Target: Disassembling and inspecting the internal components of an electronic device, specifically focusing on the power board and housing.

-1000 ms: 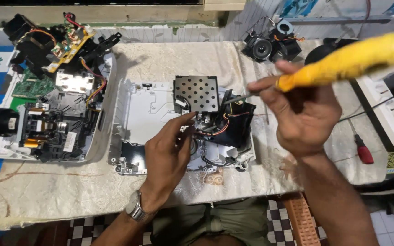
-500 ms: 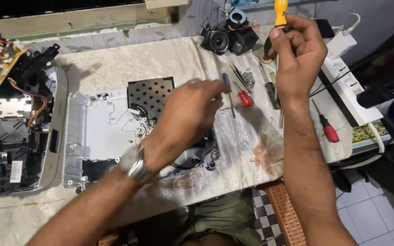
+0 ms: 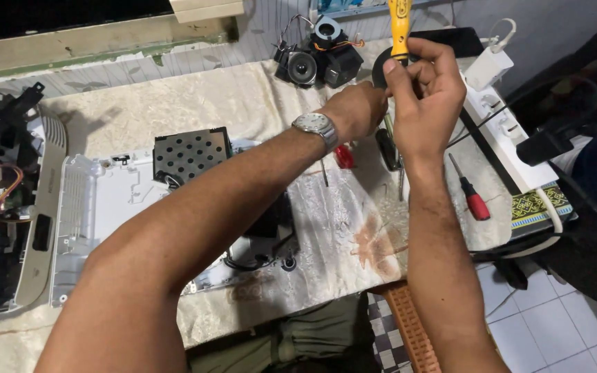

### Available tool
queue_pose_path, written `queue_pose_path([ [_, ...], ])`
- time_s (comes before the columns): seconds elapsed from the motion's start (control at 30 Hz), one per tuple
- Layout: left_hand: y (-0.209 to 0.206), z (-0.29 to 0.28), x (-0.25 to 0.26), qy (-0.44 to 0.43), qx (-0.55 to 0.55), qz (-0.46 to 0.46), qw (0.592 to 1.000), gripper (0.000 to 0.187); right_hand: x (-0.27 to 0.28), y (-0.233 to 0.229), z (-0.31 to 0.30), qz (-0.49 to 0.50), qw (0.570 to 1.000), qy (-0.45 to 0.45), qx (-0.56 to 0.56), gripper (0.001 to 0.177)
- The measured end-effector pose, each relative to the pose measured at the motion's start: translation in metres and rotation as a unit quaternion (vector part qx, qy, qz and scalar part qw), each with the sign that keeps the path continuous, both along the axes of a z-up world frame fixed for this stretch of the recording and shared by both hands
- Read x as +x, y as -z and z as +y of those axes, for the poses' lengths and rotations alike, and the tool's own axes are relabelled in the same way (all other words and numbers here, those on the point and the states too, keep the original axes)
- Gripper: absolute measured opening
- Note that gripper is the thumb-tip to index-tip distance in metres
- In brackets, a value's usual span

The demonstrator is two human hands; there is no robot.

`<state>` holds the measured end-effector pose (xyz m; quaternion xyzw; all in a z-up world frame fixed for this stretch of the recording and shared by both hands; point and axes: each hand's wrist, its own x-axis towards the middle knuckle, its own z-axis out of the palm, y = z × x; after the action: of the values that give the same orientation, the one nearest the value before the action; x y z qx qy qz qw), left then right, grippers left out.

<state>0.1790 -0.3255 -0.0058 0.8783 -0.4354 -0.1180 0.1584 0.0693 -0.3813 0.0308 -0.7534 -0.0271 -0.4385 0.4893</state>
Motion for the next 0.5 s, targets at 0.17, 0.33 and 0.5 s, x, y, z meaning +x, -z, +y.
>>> queue_pose_path([
  [0.17, -0.025, 0.039, 0.000, 0.013, -0.036, -0.002, 0.999, 0.015, 0.001, 0.005, -0.003, 0.003, 1.000, -0.012, -0.007, 0.022],
  [0.33, -0.077, 0.148, -0.038, 0.001, -0.117, -0.101, 0.988, 0.045, 0.004, 0.010, 0.014, 0.061, 0.998, -0.028, -0.015, 0.019],
  [0.5, -0.088, 0.283, -0.088, -0.040, -0.280, -0.184, 0.941, 0.017, 0.007, 0.030, 0.053, 0.251, 0.954, -0.030, -0.163, 0.027],
])
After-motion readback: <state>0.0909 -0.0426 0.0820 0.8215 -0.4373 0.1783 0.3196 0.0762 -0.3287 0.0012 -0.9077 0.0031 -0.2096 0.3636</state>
